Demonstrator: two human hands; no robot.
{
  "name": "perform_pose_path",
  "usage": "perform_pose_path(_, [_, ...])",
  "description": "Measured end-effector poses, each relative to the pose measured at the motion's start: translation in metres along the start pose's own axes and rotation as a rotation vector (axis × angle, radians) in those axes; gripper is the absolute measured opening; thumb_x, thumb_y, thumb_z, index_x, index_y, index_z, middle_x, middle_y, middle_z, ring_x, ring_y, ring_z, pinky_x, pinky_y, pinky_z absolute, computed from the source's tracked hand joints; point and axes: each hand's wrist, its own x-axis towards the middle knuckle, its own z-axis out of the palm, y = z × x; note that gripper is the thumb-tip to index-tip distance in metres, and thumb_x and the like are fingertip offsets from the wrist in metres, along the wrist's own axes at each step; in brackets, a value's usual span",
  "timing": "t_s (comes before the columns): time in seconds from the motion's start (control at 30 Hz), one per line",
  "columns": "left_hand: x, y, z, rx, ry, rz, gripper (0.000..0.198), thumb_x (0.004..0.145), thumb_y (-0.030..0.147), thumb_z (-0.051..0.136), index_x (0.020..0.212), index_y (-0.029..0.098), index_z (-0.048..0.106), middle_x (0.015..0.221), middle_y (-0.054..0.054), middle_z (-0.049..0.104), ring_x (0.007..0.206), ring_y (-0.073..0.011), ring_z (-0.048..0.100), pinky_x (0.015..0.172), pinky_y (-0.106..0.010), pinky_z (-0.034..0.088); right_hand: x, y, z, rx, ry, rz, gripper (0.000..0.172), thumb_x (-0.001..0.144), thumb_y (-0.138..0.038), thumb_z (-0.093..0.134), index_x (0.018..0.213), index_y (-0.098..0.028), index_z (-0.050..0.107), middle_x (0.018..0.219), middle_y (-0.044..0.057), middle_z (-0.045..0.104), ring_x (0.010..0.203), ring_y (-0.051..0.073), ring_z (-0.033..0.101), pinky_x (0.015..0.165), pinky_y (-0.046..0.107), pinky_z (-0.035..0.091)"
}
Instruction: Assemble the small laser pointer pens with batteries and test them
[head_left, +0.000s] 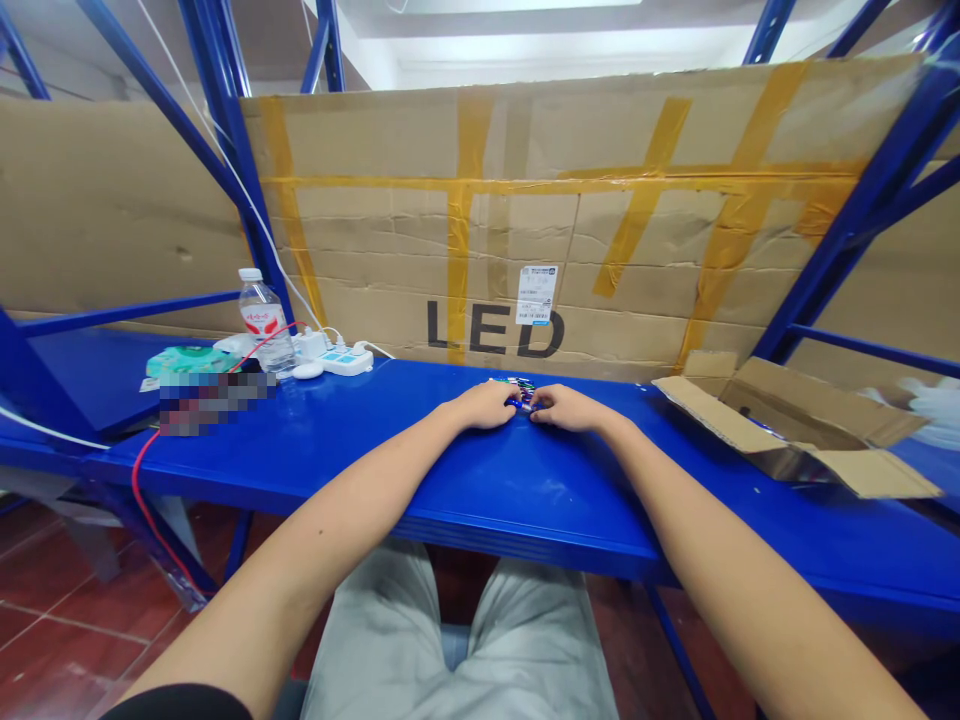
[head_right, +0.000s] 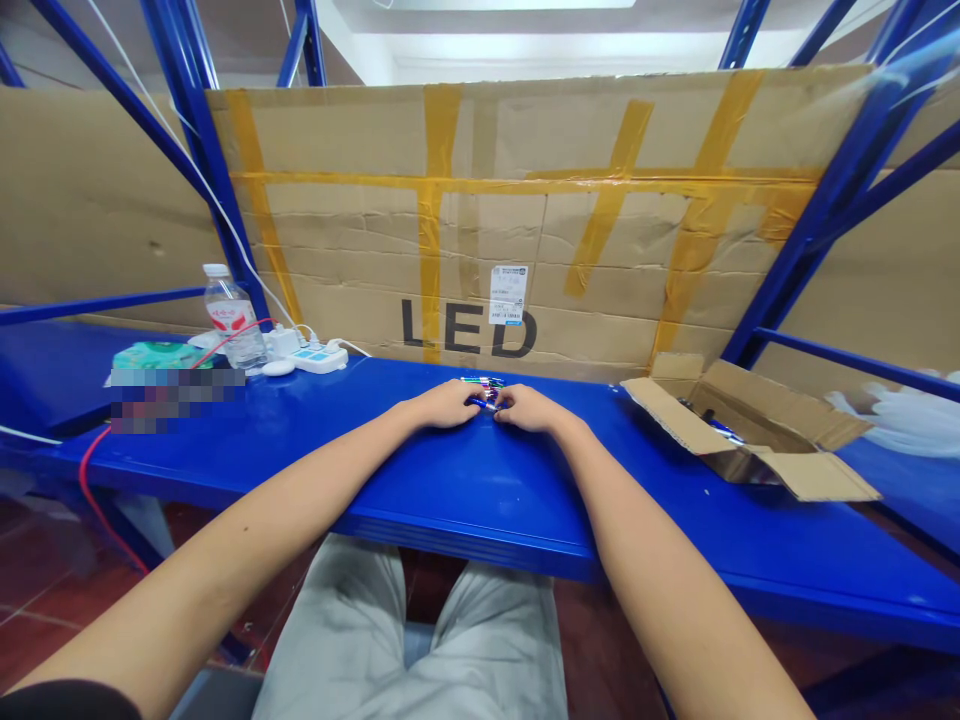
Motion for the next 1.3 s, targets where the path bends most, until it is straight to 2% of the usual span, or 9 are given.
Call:
perform_pose_path(0.1, [0.000, 0.003, 0.001, 0.000, 0.047, 0.027, 0.029, 0.088, 0.026, 0.047, 0.112, 0.020, 0.062, 0.114, -0.010, 0.068, 0.103, -0.0246, 0.063, 0.087, -0.033, 0.047, -0.001, -0.003, 0.002, 0.131, -0.006, -0.008, 0.010, 0.074, -0.021, 0.061, 0.083, -0.016, 0.059, 0.068, 0.000, 0.061, 0.056, 0.011, 0.051, 0.052, 0.023, 0.040])
perform_pose_path(0.23, [-0.001, 0.005, -0.002, 0.002, 0.079, 0.077, 0.026, 0.091, 0.035, 0.048, 0.108, 0.022, 0.062, 0.110, -0.007, 0.070, 0.102, -0.0243, 0.063, 0.085, -0.032, 0.047, -0.003, -0.006, 0.003, 0.238, -0.043, -0.043, 0.014, 0.078, -0.028, 0.059, 0.084, -0.016, 0.056, 0.065, -0.002, 0.056, 0.051, 0.009, 0.047, 0.049, 0.022, 0.041])
perform_pose_path(0.37, [-0.001, 0.005, -0.004, 0.020, 0.089, 0.067, 0.024, 0.093, 0.037, 0.048, 0.105, 0.022, 0.063, 0.108, -0.007, 0.070, 0.100, -0.0241, 0.064, 0.084, -0.032, 0.047, -0.004, -0.010, 0.000, 0.212, -0.031, -0.005, 0.018, 0.081, -0.033, 0.060, 0.083, -0.016, 0.057, 0.061, -0.001, 0.055, 0.049, 0.010, 0.049, 0.047, 0.023, 0.040])
perform_pose_path(0.5, [-0.001, 0.008, -0.004, 0.046, 0.113, 0.032, 0.023, 0.094, 0.032, 0.045, 0.102, 0.020, 0.062, 0.109, -0.009, 0.069, 0.101, -0.0244, 0.063, 0.085, -0.032, 0.047, -0.003, -0.009, -0.001, 0.161, -0.013, 0.002, 0.016, 0.082, -0.031, 0.060, 0.081, -0.016, 0.056, 0.062, 0.001, 0.058, 0.050, 0.012, 0.053, 0.049, 0.024, 0.042])
perform_pose_path(0.6, [0.000, 0.012, -0.003, 0.060, 0.091, -0.010, 0.024, 0.095, 0.031, 0.041, 0.101, 0.019, 0.061, 0.108, -0.011, 0.069, 0.099, -0.0250, 0.064, 0.083, -0.033, 0.047, -0.002, -0.007, 0.000, 0.115, 0.009, -0.026, 0.014, 0.083, -0.030, 0.058, 0.080, -0.016, 0.055, 0.066, 0.001, 0.061, 0.052, 0.012, 0.055, 0.051, 0.024, 0.043])
perform_pose_path(0.8, [0.002, 0.010, -0.002, 0.055, 0.058, -0.040, 0.031, 0.098, 0.033, 0.033, 0.112, 0.019, 0.057, 0.111, -0.012, 0.068, 0.100, -0.0257, 0.064, 0.081, -0.033, 0.047, -0.002, -0.009, 0.001, 0.035, 0.093, -0.105, 0.016, 0.085, -0.032, 0.052, 0.083, -0.016, 0.056, 0.060, -0.001, 0.058, 0.054, 0.014, 0.053, 0.056, 0.025, 0.040])
perform_pose_path(0.97, [0.004, 0.006, -0.001, -0.035, 0.047, -0.008, 0.033, 0.099, 0.030, 0.029, 0.105, 0.019, 0.059, 0.111, -0.009, 0.068, 0.101, -0.0233, 0.064, 0.085, -0.033, 0.046, -0.002, -0.010, 0.001, 0.081, 0.170, -0.143, 0.017, 0.081, -0.034, 0.054, 0.077, -0.018, 0.051, 0.060, -0.003, 0.054, 0.055, 0.013, 0.050, 0.055, 0.024, 0.038])
perform_pose_path(1.13, [0.002, 0.008, 0.000, -0.085, 0.084, -0.004, 0.034, 0.099, 0.033, 0.028, 0.106, 0.019, 0.058, 0.115, -0.010, 0.067, 0.105, -0.0245, 0.062, 0.088, -0.036, 0.046, -0.001, -0.010, 0.002, 0.100, 0.162, -0.126, 0.020, 0.082, -0.037, 0.055, 0.078, -0.018, 0.050, 0.059, -0.003, 0.054, 0.055, 0.013, 0.050, 0.053, 0.024, 0.037])
perform_pose_path(1.3, [0.002, 0.010, 0.001, -0.094, 0.097, -0.026, 0.029, 0.097, 0.037, 0.036, 0.102, 0.019, 0.057, 0.105, -0.009, 0.069, 0.096, -0.0237, 0.064, 0.083, -0.034, 0.047, -0.001, -0.009, 0.000, 0.076, 0.138, -0.122, 0.023, 0.084, -0.040, 0.055, 0.081, -0.018, 0.053, 0.062, -0.002, 0.057, 0.054, 0.013, 0.052, 0.052, 0.024, 0.038])
